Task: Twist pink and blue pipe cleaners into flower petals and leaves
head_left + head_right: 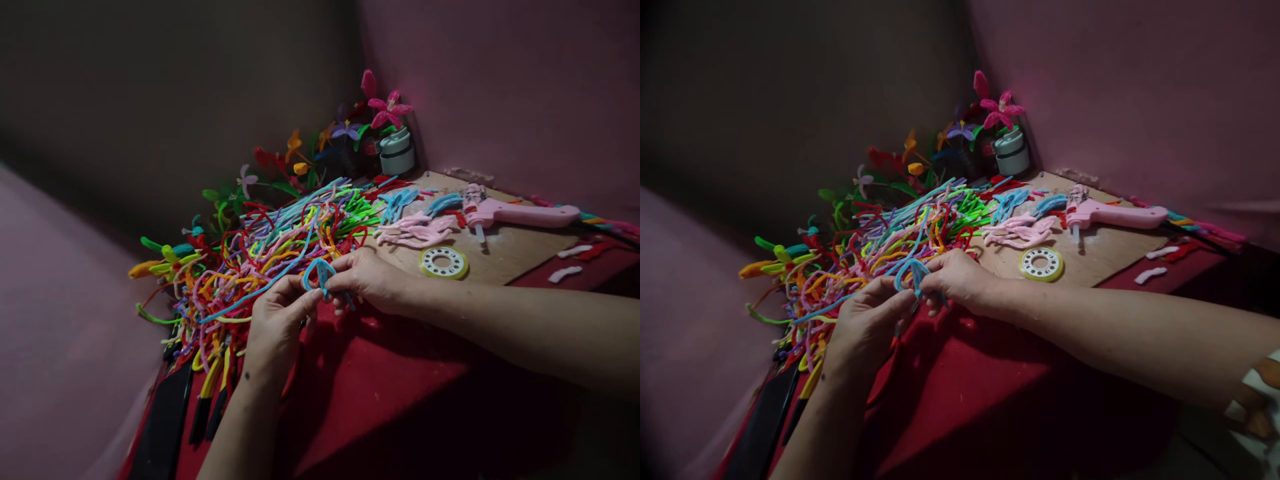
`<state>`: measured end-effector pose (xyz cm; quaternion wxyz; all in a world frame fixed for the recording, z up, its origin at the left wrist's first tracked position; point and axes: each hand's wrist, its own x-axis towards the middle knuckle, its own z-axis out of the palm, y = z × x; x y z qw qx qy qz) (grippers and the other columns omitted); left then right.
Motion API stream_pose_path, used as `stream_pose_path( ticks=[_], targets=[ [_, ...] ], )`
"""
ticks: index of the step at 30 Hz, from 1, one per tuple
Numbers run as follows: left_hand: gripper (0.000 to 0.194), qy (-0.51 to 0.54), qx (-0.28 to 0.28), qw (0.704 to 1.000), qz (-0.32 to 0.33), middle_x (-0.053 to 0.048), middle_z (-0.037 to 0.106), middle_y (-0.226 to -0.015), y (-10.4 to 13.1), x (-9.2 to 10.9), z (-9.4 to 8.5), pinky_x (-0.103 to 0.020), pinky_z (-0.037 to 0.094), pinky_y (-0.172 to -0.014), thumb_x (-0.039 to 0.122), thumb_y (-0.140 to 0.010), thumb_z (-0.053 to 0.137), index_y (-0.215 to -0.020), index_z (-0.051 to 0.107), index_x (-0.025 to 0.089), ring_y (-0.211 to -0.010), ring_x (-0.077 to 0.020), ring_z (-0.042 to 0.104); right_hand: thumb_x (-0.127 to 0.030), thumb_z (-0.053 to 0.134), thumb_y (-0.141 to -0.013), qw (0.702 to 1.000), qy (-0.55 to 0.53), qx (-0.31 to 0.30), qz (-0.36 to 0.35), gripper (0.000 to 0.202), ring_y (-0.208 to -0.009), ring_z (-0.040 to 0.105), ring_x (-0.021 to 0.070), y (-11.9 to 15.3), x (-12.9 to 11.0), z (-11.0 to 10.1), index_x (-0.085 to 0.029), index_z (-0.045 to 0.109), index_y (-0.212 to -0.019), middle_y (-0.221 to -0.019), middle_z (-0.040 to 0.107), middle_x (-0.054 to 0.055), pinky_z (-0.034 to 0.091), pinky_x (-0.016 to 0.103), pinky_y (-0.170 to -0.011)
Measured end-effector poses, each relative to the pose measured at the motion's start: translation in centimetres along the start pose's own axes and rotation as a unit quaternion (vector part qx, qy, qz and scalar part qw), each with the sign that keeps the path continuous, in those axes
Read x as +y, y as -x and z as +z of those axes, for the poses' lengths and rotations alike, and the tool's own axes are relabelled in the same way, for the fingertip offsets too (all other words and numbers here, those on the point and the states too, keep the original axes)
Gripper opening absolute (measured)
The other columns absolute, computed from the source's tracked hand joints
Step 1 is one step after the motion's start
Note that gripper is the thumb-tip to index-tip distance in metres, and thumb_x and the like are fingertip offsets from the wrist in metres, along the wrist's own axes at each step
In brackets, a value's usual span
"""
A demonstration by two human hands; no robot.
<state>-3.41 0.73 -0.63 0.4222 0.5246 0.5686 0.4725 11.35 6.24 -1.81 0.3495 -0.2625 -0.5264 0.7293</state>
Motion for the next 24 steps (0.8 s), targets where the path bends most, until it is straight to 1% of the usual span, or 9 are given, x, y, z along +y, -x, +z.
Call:
stream_pose_path(
  ticks=[4,6,8,11,13,15,18,20,24],
  targets=[
    [0.017,-0.103,0.067,0.99,0.075,0.004,0.051,-0.06,0.2,-0.3,0.7,-0.019,0.034,-0.048,0.028,-0.069,0.066,-0.07,0.055,0.016,-0.05,-0.0064,0.043,-0.008,0.054,-0.064,1.0,0.027,-0.006,-0.009,0.011,-0.037,0.045,0.0055,0.1,-0.1,-0.1,-0.012,0.058,-0.054,-0.043,0.052,-0.003,0.035,0.016,-0.038],
    [0.017,-0.148,0.099,0.975,0.13,0.001,0.054,-0.07,0.3,-0.1,0.9,-0.02,0.039,-0.055,0.027,-0.067,0.068,-0.069,0.055,0.016,-0.06,-0.0085,0.049,-0.01,0.054,-0.066,1.0,0.015,-0.018,-0.018,0.013,-0.036,0.045,0.0058,0.0,0.0,-0.3,-0.012,0.057,-0.054,-0.042,0.052,-0.003,0.035,0.017,-0.037],
    [0.015,-0.153,0.079,0.972,0.158,-0.001,0.057,-0.081,0.4,0.2,1.0,-0.021,0.042,-0.061,0.025,-0.068,0.067,-0.07,0.056,0.016,-0.071,-0.0109,0.053,-0.015,0.055,-0.069,0.998,-0.018,-0.062,-0.019,0.014,-0.038,0.047,0.0069,-0.3,0.3,-0.5,-0.011,0.059,-0.056,-0.044,0.054,-0.001,0.037,0.018,-0.038],
    [0.01,-0.106,-0.011,0.986,0.126,-0.001,0.058,-0.076,0.7,0.5,0.9,-0.023,0.045,-0.061,0.025,-0.075,0.06,-0.078,0.054,0.018,-0.067,-0.0111,0.055,-0.023,0.06,-0.071,0.988,-0.069,-0.135,0.011,0.015,-0.043,0.052,0.0089,-0.5,0.5,-0.9,-0.009,0.061,-0.065,-0.054,0.06,0.003,0.041,0.019,-0.04],
    [0.009,-0.112,-0.035,0.986,0.121,0.001,0.058,-0.068,0.9,0.5,0.7,-0.023,0.046,-0.06,0.024,-0.078,0.056,-0.082,0.052,0.018,-0.061,-0.0104,0.055,-0.024,0.06,-0.072,0.985,-0.089,-0.142,0.046,0.015,-0.044,0.053,0.0097,-0.6,0.5,-1.1,-0.009,0.06,-0.069,-0.057,0.062,0.005,0.043,0.02,-0.04],
    [0.009,-0.142,-0.033,0.979,0.139,0.001,0.06,-0.07,0.9,0.4,0.6,-0.023,0.047,-0.061,0.024,-0.078,0.056,-0.084,0.052,0.018,-0.062,-0.0105,0.056,-0.023,0.059,-0.073,0.985,-0.097,-0.125,0.065,0.014,-0.041,0.052,0.0096,-0.6,0.4,-1.2,-0.009,0.058,-0.069,-0.056,0.061,0.004,0.043,0.021,-0.04],
    [0.018,-0.136,-0.03,0.981,0.131,0.001,0.062,-0.072,0.7,0.2,0.6,-0.024,0.049,-0.057,0.025,-0.076,0.058,-0.091,0.049,0.019,-0.059,-0.011,0.059,-0.022,0.061,-0.073,0.992,-0.089,-0.086,0.038,0.016,-0.038,0.049,0.0074,-0.6,0.3,-1.1,-0.011,0.055,-0.064,-0.049,0.056,0.0,0.038,0.017,-0.038],
    [0.027,-0.091,-0.03,0.991,0.096,0.003,0.061,-0.068,0.6,0.2,0.7,-0.024,0.05,-0.051,0.025,-0.074,0.061,-0.095,0.045,0.02,-0.054,-0.0118,0.059,-0.018,0.061,-0.073,0.994,-0.094,-0.055,0.021,0.017,-0.038,0.047,0.0059,-0.6,0.3,-0.9,-0.011,0.054,-0.059,-0.045,0.052,-0.002,0.036,0.016,-0.038],
    [0.038,0.001,-0.062,0.998,0.008,0.006,0.057,-0.06,0.4,0.5,1.0,-0.025,0.049,-0.038,0.022,-0.07,0.064,-0.1,0.04,0.022,-0.045,-0.0126,0.056,-0.011,0.057,-0.073,0.99,-0.128,-0.008,0.052,0.019,-0.037,0.044,0.0056,-0.5,0.3,-0.5,-0.011,0.052,-0.055,-0.045,0.05,-0.002,0.036,0.018,-0.04]
  ],
)
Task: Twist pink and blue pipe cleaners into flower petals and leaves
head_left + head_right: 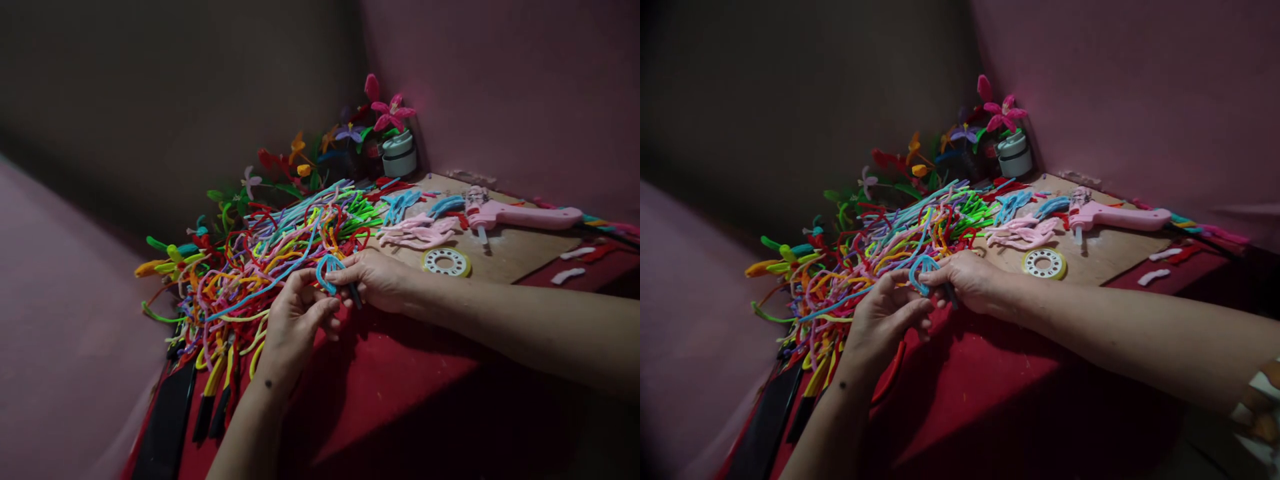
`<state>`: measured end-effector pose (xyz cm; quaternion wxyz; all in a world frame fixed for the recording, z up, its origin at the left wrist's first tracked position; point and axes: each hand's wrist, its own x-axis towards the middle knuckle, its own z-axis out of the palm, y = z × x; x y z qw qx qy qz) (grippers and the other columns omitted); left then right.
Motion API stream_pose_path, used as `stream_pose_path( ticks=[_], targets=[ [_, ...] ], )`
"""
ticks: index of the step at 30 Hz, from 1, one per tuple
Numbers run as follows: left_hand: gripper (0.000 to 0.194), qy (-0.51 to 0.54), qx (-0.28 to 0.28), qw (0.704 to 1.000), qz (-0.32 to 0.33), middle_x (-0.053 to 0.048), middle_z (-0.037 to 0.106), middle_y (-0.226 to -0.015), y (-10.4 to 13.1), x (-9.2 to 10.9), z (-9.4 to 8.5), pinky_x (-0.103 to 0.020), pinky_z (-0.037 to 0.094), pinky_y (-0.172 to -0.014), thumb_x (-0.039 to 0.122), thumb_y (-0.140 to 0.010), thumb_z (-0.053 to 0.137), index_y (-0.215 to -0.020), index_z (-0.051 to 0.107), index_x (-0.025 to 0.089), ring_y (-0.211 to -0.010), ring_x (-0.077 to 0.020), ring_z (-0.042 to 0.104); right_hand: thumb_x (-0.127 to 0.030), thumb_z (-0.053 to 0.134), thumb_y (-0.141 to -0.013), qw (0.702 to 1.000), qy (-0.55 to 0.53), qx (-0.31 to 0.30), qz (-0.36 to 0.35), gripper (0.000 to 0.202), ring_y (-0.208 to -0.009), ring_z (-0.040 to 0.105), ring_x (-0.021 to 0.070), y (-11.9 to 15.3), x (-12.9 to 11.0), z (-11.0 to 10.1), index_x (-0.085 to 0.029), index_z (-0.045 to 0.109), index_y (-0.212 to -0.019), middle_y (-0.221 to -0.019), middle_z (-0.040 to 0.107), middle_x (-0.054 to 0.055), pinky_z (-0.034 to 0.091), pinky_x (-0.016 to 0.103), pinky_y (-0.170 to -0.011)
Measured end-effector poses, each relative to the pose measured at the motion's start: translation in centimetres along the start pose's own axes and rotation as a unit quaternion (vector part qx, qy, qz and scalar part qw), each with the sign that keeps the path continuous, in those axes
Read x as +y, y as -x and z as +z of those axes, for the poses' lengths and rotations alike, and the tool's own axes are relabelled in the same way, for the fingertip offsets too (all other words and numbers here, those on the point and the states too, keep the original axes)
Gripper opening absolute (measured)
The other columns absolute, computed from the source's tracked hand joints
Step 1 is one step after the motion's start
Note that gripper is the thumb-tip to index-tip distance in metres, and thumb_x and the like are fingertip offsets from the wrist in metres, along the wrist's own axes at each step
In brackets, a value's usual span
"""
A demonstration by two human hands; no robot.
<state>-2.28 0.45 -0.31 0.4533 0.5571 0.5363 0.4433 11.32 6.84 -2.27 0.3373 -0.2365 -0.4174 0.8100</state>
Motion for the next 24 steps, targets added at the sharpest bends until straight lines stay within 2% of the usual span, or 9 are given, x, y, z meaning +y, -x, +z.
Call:
stream_pose_path(
  ticks=[6,10,13,15,18,22,24],
  targets=[
    [0.044,0.056,-0.081,0.992,-0.081,0.006,0.052,-0.059,0.02,0.23,-0.27,-0.022,0.046,-0.032,0.021,-0.071,0.065,-0.108,0.042,0.022,-0.042,-0.0108,0.052,-0.002,0.047,-0.073,0.999,-0.028,0.043,0.018,0.022,-0.035,0.04,0.0052,-0.1,-0.15,0.11,-0.011,0.049,-0.053,-0.043,0.046,-0.003,0.031,0.018,-0.037],
    [0.042,0.057,-0.09,0.989,-0.1,0.005,0.054,-0.06,0.01,0.26,-0.51,-0.02,0.044,-0.03,0.023,-0.071,0.065,-0.107,0.044,0.022,-0.041,-0.0104,0.053,-0.004,0.049,-0.073,0.999,0.001,0.047,0.021,0.022,-0.034,0.041,0.0059,-0.18,-0.17,0.04,-0.011,0.049,-0.053,-0.042,0.047,-0.002,0.032,0.019,-0.037],
    [0.039,0.074,-0.094,0.986,-0.114,0.003,0.057,-0.065,0.01,0.3,-0.59,-0.018,0.04,-0.028,0.026,-0.073,0.063,-0.107,0.046,0.021,-0.04,-0.0104,0.054,-0.01,0.052,-0.074,0.999,0.043,0.029,-0.013,0.022,-0.034,0.044,0.0064,0.04,-0.14,0.09,-0.011,0.05,-0.052,-0.042,0.05,-0.001,0.03,0.018,-0.036],
    [0.033,0.099,-0.085,0.984,-0.117,0.002,0.057,-0.064,0.01,0.25,-0.52,-0.018,0.04,-0.028,0.03,-0.075,0.061,-0.104,0.048,0.02,-0.039,-0.0098,0.053,-0.012,0.053,-0.075,0.998,0.06,0.003,-0.03,0.021,-0.036,0.045,0.0063,0.24,-0.07,0.13,-0.011,0.052,-0.053,-0.043,0.053,0.0,0.03,0.018,-0.037],
    [0.024,0.094,-0.039,0.989,-0.105,0.002,0.056,-0.06,-0.01,-0.02,-0.31,-0.016,0.037,-0.028,0.034,-0.076,0.059,-0.092,0.052,0.017,-0.037,-0.0075,0.049,-0.014,0.055,-0.072,0.994,0.094,-0.008,-0.047,0.018,-0.038,0.045,0.0055,0.44,0.07,0.11,-0.011,0.053,-0.054,-0.044,0.053,-0.001,0.03,0.017,-0.039],
    [0.024,0.028,-0.005,0.993,-0.112,0.001,0.057,-0.056,-0.07,-0.45,-0.2,-0.014,0.03,-0.028,0.037,-0.075,0.06,-0.077,0.056,0.014,-0.033,-0.0039,0.04,-0.018,0.059,-0.07,0.98,0.167,0.024,-0.108,0.011,-0.039,0.039,0.0039,0.48,0.05,-0.08,-0.012,0.056,-0.061,-0.048,0.052,-0.004,0.027,0.018,-0.039],
    [0.025,-0.002,0.013,0.995,-0.101,0.001,0.056,-0.052,-0.09,-0.51,-0.21,-0.015,0.029,-0.028,0.037,-0.075,0.06,-0.075,0.056,0.013,-0.032,-0.0041,0.039,-0.025,0.057,-0.073,0.967,0.203,0.048,-0.144,0.016,-0.039,0.036,0.0039,0.42,-0.06,-0.18,-0.013,0.057,-0.062,-0.049,0.05,-0.004,0.025,0.019,-0.039]
  ],
)
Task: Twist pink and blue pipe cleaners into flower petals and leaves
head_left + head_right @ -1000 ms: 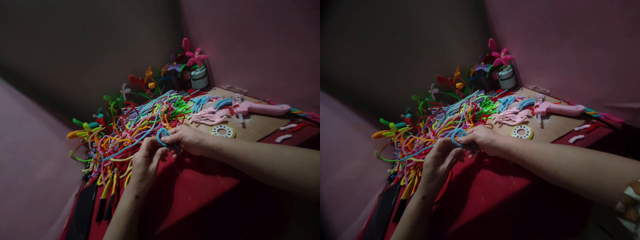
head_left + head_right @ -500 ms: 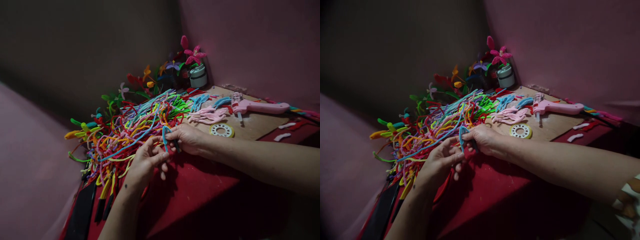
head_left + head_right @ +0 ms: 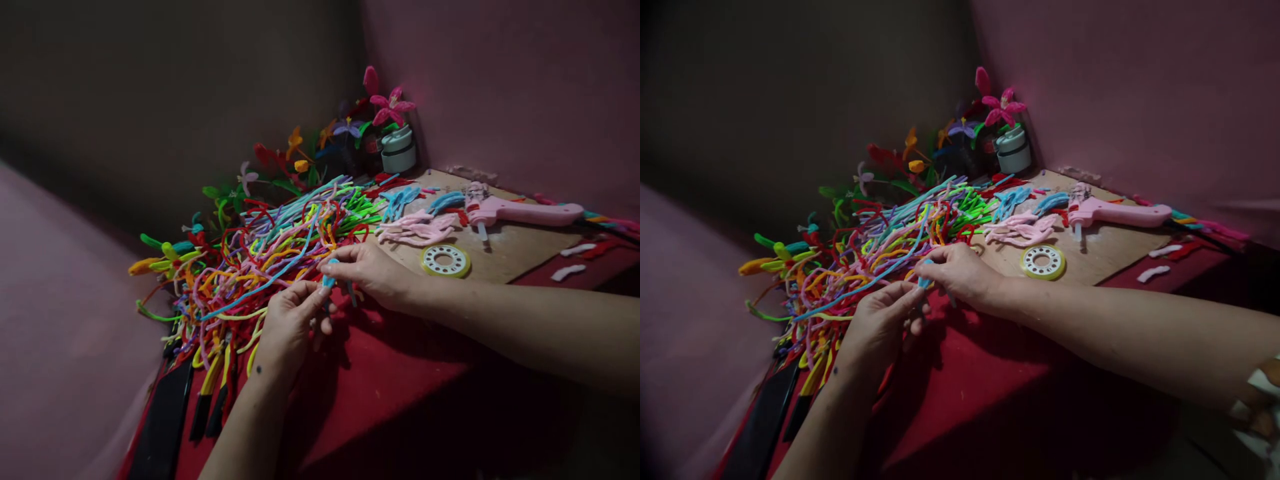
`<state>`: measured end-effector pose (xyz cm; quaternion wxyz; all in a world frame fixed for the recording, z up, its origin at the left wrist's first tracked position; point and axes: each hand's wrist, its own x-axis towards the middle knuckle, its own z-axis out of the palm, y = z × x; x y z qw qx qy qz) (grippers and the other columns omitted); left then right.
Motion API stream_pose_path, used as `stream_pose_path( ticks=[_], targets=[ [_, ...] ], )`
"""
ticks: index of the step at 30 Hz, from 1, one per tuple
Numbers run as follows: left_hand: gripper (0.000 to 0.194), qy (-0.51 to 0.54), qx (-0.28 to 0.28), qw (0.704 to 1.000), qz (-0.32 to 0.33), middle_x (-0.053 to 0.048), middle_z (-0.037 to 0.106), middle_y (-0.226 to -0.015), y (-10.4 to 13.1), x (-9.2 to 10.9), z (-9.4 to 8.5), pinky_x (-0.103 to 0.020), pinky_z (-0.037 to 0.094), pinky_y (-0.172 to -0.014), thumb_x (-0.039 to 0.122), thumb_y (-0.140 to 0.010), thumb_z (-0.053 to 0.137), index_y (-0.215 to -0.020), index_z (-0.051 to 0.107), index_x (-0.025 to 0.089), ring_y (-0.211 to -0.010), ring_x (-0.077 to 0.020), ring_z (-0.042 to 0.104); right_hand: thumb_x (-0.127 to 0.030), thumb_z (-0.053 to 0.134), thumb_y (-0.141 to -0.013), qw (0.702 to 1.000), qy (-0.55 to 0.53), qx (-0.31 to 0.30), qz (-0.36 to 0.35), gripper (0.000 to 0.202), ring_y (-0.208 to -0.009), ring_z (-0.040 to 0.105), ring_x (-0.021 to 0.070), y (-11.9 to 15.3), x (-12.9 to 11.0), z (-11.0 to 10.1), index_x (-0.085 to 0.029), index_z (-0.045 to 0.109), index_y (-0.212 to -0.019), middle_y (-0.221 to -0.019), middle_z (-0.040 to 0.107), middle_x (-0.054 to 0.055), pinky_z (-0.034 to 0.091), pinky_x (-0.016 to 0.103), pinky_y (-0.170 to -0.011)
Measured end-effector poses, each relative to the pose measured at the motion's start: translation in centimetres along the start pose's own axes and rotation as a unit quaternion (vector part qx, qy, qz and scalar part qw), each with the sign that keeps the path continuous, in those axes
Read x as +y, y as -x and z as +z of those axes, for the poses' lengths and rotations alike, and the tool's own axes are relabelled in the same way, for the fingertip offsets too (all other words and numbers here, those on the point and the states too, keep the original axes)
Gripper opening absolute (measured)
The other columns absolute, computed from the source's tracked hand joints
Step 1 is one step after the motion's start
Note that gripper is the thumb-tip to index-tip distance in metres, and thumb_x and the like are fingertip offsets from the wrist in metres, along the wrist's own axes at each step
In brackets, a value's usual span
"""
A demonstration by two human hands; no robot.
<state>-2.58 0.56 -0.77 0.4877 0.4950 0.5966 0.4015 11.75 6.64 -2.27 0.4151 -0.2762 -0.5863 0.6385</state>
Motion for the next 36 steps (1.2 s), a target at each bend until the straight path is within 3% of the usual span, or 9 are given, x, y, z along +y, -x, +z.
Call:
stream_pose_path(
  ticks=[3,5,8,11,19,26,30,36],
  targets=[
    [0.023,-0.042,0.029,0.998,0.027,0.001,0.055,-0.046,0.0,0.2,0.2,-0.015,0.029,-0.032,0.036,-0.074,0.06,-0.073,0.056,0.013,-0.034,-0.0056,0.042,-0.033,0.058,-0.074,0.999,0.022,0.028,-0.009,0.03,-0.04,0.034,0.0041,-0.2,0.0,-0.1,-0.012,0.055,-0.052,-0.045,0.046,-0.004,0.025,0.02,-0.04],
    [0.021,-0.062,0.029,0.997,0.036,0.001,0.055,-0.045,0.1,0.4,0.4,-0.016,0.031,-0.035,0.034,-0.074,0.061,-0.07,0.056,0.013,-0.035,-0.0062,0.044,-0.033,0.061,-0.071,0.999,-0.022,0.034,0.015,0.031,-0.04,0.037,0.0043,-0.4,0.1,0.0,-0.012,0.055,-0.05,-0.044,0.048,-0.003,0.027,0.02,-0.04],
    [0.02,-0.071,0.031,0.995,0.056,0.001,0.054,-0.046,0.3,0.6,0.7,-0.017,0.033,-0.037,0.031,-0.071,0.063,-0.066,0.055,0.013,-0.037,-0.0065,0.045,-0.028,0.069,-0.063,0.99,-0.13,0.037,0.041,0.019,-0.043,0.044,0.0056,-0.6,0.2,0.2,-0.01,0.063,-0.063,-0.049,0.055,-0.002,0.033,0.02,-0.043],
    [0.02,-0.057,0.03,0.996,0.06,0.002,0.053,-0.046,0.3,0.5,0.6,-0.017,0.033,-0.037,0.031,-0.07,0.064,-0.065,0.054,0.014,-0.037,-0.0066,0.044,-0.021,0.071,-0.059,0.983,-0.172,0.04,0.042,0.021,-0.047,0.05,0.0071,-0.7,0.2,0.3,-0.01,0.067,-0.076,-0.054,0.06,-0.001,0.038,0.02,-0.046],
    [0.02,-0.077,0.035,0.995,0.058,0.001,0.054,-0.046,0.5,0.6,0.1,-0.018,0.033,-0.036,0.03,-0.071,0.063,-0.064,0.055,0.014,-0.036,-0.0072,0.044,-0.017,0.068,-0.064,0.988,-0.151,0.026,0.012,0.009,-0.044,0.05,0.0064,-0.5,0.0,0.2,-0.01,0.063,-0.068,-0.05,0.057,-0.002,0.041,0.019,-0.046],
    [0.019,-0.065,0.017,0.997,0.05,0.001,0.056,-0.047,0.5,0.6,0.0,-0.019,0.033,-0.035,0.031,-0.073,0.061,-0.065,0.055,0.015,-0.036,-0.0087,0.045,-0.015,0.064,-0.066,0.983,-0.179,0.002,0.037,0.022,-0.046,0.053,0.008,-0.9,0.3,-0.1,-0.012,0.062,-0.087,-0.056,0.059,-0.001,0.043,0.02,-0.047],
    [0.02,-0.057,0.028,0.997,0.053,0.001,0.057,-0.046,0.4,0.4,-0.1,-0.019,0.034,-0.035,0.033,-0.073,0.061,-0.069,0.056,0.015,-0.036,-0.0088,0.044,-0.005,0.064,-0.059,0.994,-0.106,0.013,0.027,0.029,-0.047,0.051,0.0073,-0.5,-0.4,-0.2,-0.011,0.063,-0.087,-0.053,0.056,-0.003,0.037,0.017,-0.043],
    [0.018,-0.09,0.064,0.992,0.062,0.001,0.056,-0.044,0.6,0.8,0.6,-0.018,0.034,-0.038,0.03,-0.072,0.061,-0.066,0.055,0.014,-0.037,-0.0083,0.045,0.001,0.059,-0.052,0.992,-0.117,0.002,0.052,0.037,-0.051,0.053,0.0091,-0.6,-0.5,-0.1,-0.009,0.063,-0.087,-0.057,0.06,-0.001,0.043,0.021,-0.05]
  ],
)
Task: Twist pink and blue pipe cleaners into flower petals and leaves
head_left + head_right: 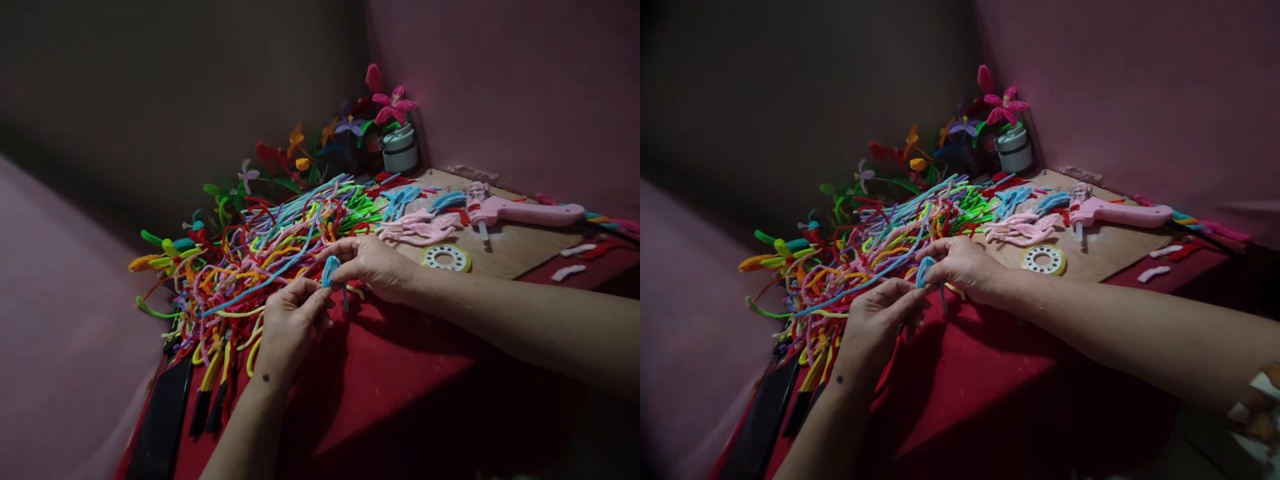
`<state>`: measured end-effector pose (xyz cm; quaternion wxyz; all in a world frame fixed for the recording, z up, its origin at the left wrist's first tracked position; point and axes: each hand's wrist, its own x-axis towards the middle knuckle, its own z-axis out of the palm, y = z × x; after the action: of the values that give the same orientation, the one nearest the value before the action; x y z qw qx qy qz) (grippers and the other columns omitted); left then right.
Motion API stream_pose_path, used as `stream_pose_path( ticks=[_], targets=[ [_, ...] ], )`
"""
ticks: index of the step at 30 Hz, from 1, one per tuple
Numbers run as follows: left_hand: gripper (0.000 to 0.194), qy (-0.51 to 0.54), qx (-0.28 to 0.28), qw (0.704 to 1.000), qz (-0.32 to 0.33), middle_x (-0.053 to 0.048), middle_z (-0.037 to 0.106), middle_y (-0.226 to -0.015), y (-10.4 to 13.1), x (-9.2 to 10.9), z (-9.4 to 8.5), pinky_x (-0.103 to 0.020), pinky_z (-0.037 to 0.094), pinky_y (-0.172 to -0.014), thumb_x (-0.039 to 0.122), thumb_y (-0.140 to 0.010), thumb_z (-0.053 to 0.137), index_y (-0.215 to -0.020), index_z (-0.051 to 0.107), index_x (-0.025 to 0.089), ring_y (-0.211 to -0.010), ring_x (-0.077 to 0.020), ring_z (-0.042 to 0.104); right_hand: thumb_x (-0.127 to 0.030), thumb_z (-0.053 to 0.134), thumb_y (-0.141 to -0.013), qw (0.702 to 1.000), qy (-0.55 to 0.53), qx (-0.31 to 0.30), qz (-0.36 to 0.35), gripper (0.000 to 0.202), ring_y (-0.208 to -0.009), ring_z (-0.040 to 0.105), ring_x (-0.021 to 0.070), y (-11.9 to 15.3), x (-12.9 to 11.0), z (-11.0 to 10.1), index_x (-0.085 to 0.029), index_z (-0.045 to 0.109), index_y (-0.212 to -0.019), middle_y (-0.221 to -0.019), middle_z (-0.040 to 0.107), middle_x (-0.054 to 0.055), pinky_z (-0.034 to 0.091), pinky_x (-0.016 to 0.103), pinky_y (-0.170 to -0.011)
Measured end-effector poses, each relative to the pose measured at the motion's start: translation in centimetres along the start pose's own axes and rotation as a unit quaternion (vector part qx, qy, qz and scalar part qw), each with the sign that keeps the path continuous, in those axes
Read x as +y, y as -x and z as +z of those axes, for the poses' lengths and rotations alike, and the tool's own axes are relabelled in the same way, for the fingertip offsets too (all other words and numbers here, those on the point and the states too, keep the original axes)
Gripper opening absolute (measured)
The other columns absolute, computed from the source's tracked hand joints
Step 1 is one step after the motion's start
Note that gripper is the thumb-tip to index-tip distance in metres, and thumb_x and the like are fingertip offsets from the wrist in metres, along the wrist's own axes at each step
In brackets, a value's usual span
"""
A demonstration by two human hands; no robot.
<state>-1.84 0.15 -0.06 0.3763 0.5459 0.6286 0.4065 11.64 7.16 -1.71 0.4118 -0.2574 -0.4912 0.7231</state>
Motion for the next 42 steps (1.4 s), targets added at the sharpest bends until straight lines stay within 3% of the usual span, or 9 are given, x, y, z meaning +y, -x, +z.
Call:
stream_pose_path(
  ticks=[8,17,22,29,34,39,42],
  targets=[
    [0.016,-0.028,0.02,0.999,0.011,0.002,0.055,-0.045,0.1,-0.1,0.1,-0.017,0.033,-0.039,0.029,-0.07,0.062,-0.066,0.057,0.014,-0.038,-0.0077,0.046,-0.002,0.058,-0.054,0.999,0.031,-0.008,-0.016,0.031,-0.048,0.052,0.0088,-0.1,0.6,-0.2,-0.011,0.063,-0.082,-0.056,0.059,-0.002,0.042,0.02,-0.047],
    [0.017,-0.001,-0.037,0.999,-0.019,0.001,0.055,-0.051,-0.1,-0.1,-0.4,-0.018,0.032,-0.033,0.029,-0.071,0.059,-0.063,0.056,0.014,-0.036,-0.0073,0.045,-0.007,0.053,-0.065,0.99,0.106,-0.07,-0.065,0.007,-0.05,0.047,0.0058,0.6,0.1,0.2,-0.012,0.057,-0.067,-0.057,0.055,-0.002,0.034,0.017,-0.045],
    [0.013,-0.013,-0.048,0.999,-0.021,0.002,0.054,-0.053,0.1,0.1,0.0,-0.017,0.033,-0.036,0.026,-0.072,0.059,-0.068,0.059,0.013,-0.037,-0.0058,0.046,-0.011,0.053,-0.068,0.992,0.103,-0.045,-0.062,0.004,-0.046,0.042,0.0039,0.4,0.6,0.5,-0.014,0.053,-0.067,-0.055,0.053,-0.004,0.032,0.016,-0.044],
    [0.02,0.053,-0.099,0.993,-0.023,0.0,0.057,-0.05,0.1,0.0,-0.5,-0.018,0.037,-0.037,0.032,-0.078,0.055,-0.075,0.059,0.012,-0.038,-0.0074,0.045,-0.012,0.054,-0.068,0.994,0.094,-0.022,-0.042,0.005,-0.044,0.044,0.005,0.1,0.3,0.3,-0.013,0.055,-0.063,-0.052,0.053,-0.003,0.033,0.017,-0.043],
    [0.016,0.147,-0.041,0.988,-0.02,-0.003,0.063,-0.068,-0.1,-0.1,-1.0,-0.019,0.041,-0.038,0.028,-0.073,0.06,-0.079,0.059,0.013,-0.044,-0.0078,0.05,-0.02,0.057,-0.069,0.992,0.114,-0.044,0.001,0.011,-0.041,0.042,0.0052,0.0,0.1,-0.1,-0.013,0.058,-0.061,-0.05,0.053,-0.002,0.031,0.019,-0.04],
    [0.018,0.136,0.004,0.991,-0.017,0.0,0.058,-0.052,-0.3,0.0,-1.7,-0.019,0.038,-0.036,0.029,-0.069,0.063,-0.076,0.059,0.012,-0.039,-0.009,0.049,-0.03,0.067,-0.064,0.974,0.211,-0.086,0.011,0.023,-0.037,0.037,0.004,0.1,0.1,-0.3,-0.013,0.057,-0.053,-0.041,0.046,-0.004,0.024,0.018,-0.034],
    [0.02,0.12,0.013,0.993,-0.012,0.0,0.057,-0.049,-0.3,-0.1,-1.9,-0.019,0.038,-0.036,0.029,-0.069,0.064,-0.078,0.061,0.012,-0.038,-0.009,0.048,-0.029,0.064,-0.069,0.986,0.139,-0.091,0.019,0.021,-0.04,0.047,0.0059,0.3,0.0,-0.2,-0.012,0.058,-0.057,-0.049,0.055,-0.001,0.035,0.018,-0.038]
  ],
)
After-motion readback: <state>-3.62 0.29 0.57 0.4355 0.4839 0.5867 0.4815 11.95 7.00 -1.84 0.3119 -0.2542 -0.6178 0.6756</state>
